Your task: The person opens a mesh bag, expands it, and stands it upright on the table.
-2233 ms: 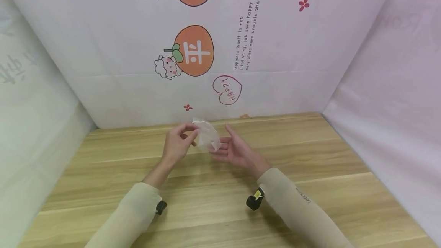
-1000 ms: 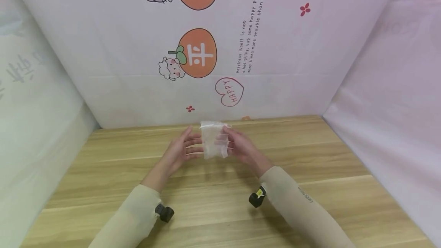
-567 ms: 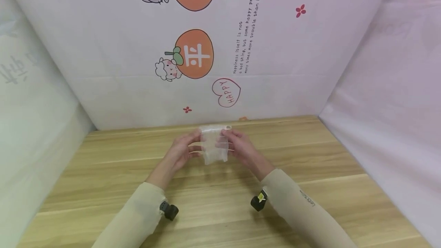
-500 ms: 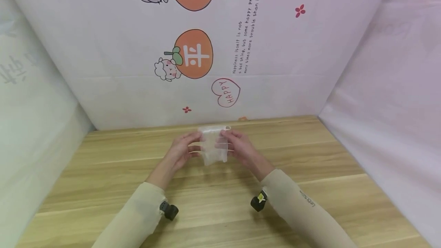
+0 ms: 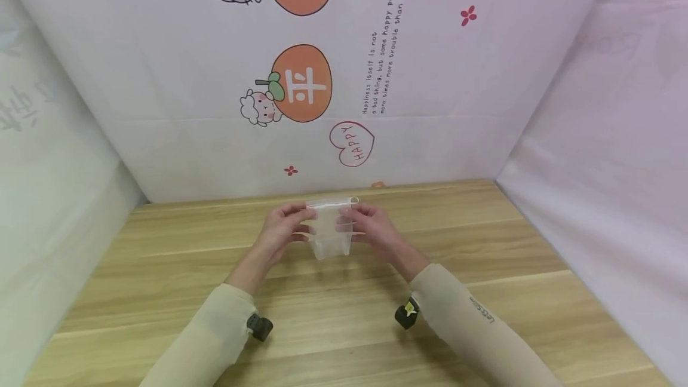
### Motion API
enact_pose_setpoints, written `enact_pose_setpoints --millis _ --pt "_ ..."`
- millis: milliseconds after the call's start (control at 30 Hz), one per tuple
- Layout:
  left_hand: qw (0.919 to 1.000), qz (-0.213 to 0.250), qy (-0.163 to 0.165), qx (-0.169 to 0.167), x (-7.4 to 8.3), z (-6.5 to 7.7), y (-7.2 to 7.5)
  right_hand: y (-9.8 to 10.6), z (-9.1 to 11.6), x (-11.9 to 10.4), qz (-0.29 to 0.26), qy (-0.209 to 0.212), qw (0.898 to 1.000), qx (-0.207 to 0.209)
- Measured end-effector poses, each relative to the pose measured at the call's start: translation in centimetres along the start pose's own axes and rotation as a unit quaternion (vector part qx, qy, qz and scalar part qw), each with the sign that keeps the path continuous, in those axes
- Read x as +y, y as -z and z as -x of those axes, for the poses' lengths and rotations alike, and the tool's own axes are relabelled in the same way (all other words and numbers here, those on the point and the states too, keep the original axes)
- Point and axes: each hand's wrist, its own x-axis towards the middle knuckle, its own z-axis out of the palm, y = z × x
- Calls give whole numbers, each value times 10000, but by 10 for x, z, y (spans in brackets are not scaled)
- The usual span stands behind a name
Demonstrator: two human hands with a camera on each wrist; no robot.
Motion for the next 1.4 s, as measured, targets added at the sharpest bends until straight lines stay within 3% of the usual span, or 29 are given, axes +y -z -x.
enact_pose_setpoints --millis 333,600,1133,1400 --pt "9920 -976 -805 31 0 6 2 3 6 4 691 511 9959 -277" --pt "9800 -1520 -1282 -42 -5 11 3 5 10 10 1716 1171 9777 -320" --pt "9742 -1951 -1117 -180 -16 17 4 10 13 22 2514 1170 9607 -165" --pt "9777 -1848 -956 -290 -17 19 4 11 13 24 2599 1209 9578 -232"
